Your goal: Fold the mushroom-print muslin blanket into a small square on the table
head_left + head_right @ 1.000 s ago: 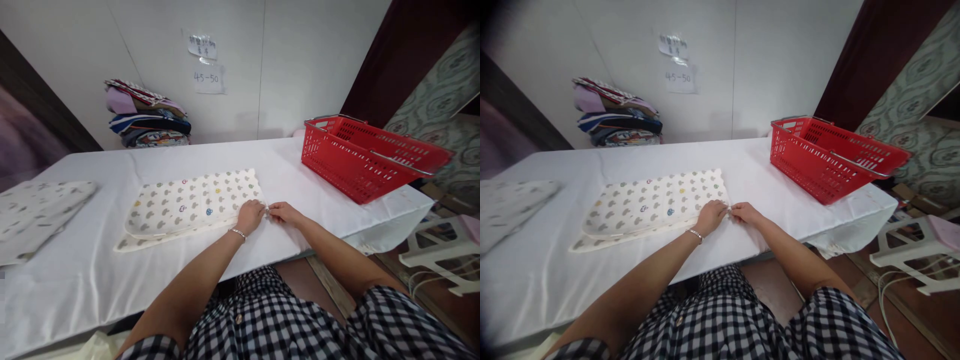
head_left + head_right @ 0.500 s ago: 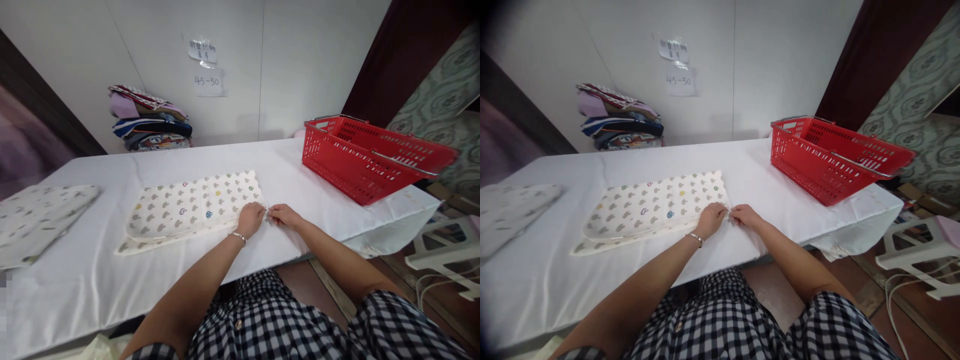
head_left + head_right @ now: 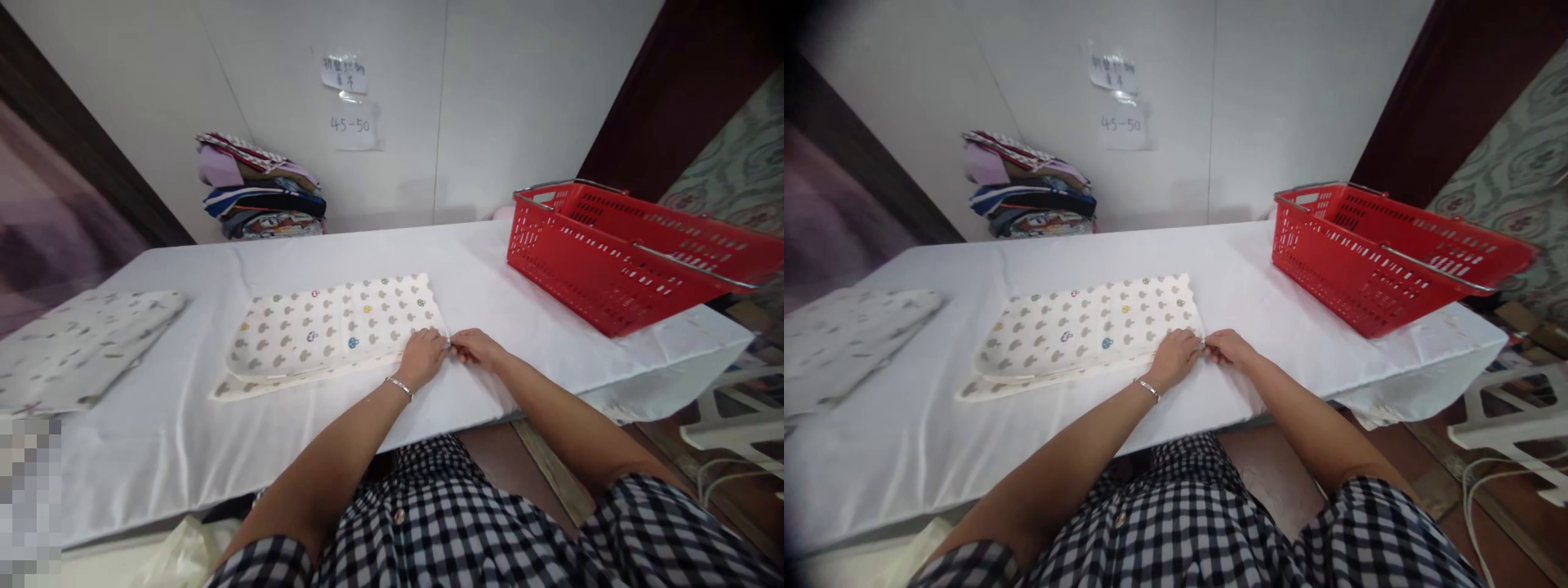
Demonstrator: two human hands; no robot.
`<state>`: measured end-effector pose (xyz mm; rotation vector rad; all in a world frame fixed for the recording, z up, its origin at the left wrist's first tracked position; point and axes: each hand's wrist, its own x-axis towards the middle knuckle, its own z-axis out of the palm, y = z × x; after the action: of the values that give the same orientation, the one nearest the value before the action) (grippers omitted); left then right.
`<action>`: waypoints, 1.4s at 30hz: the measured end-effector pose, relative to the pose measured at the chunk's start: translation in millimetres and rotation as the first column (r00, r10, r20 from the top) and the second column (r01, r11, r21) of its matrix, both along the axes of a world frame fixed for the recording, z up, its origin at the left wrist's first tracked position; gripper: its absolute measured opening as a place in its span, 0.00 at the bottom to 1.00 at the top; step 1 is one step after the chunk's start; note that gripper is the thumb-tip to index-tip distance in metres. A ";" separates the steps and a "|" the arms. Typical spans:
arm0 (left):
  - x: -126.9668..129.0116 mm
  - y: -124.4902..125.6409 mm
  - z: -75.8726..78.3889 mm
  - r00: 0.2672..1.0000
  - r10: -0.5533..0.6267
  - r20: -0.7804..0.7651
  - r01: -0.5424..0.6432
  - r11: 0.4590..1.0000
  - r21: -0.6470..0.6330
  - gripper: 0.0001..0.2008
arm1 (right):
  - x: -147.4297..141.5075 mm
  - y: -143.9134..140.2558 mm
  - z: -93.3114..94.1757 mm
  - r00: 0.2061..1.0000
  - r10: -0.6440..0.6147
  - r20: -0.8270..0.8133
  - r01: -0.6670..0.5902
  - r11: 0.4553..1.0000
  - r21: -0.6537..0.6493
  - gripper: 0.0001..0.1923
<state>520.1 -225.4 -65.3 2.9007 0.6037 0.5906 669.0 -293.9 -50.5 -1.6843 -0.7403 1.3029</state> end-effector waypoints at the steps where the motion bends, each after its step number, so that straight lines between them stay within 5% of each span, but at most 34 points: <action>1: 0.4 -1.0 -0.6 1.000 0.007 -0.010 -0.007 1.000 0.013 0.08 | -0.1 -0.3 0.4 1.000 0.000 -0.003 0.000 1.000 -0.002 0.09; 11: -4.2 0.3 -8.7 1.000 -0.026 -0.003 0.027 0.999 0.039 0.11 | 1.5 -1.8 -5.4 0.992 0.043 0.114 -0.044 0.999 0.007 0.17; 17: -35.8 11.3 -6.6 1.000 0.014 -0.012 -0.013 0.999 0.035 0.13 | -1.4 -4.5 -4.4 0.975 0.055 0.216 -0.052 0.998 -0.020 0.14; 22: -109.5 33.6 -2.9 0.996 0.092 0.014 -0.092 0.996 -0.010 0.11 | -1.8 -8.5 -4.3 0.972 0.063 0.228 -0.056 0.998 -0.039 0.14; 29: -255.8 61.1 0.0 0.938 0.344 0.037 -0.344 0.939 0.001 0.12 | -2.2 -10.8 -3.9 0.952 0.135 0.275 -0.116 0.989 -0.087 0.17; 34: -323.7 67.8 -0.6 0.788 0.607 0.104 -0.600 0.795 -0.092 0.13 | -0.1 -10.9 -6.1 0.926 0.184 0.329 -0.150 0.981 -0.126 0.18; 36: -332.0 66.8 1.9 0.654 0.745 0.129 -0.712 0.664 -0.229 0.12 | 3.6 -10.2 -7.8 0.911 0.215 0.352 -0.176 0.975 -0.139 0.18; 39: -331.8 64.7 8.1 0.400 0.911 0.099 -0.791 0.398 -0.464 0.13 | 9.8 -8.5 -8.9 0.833 0.256 0.490 -0.206 0.966 -0.153 0.17; 42: -327.2 66.0 14.3 0.272 0.962 0.011 -0.794 0.231 -0.562 0.16 | 7.8 -6.5 -6.1 0.572 0.155 0.805 -0.180 0.982 -0.061 0.18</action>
<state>192.9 -159.4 -51.0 1.5929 2.0716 0.8749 676.8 -300.4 -56.7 -2.2309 -1.4713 0.5394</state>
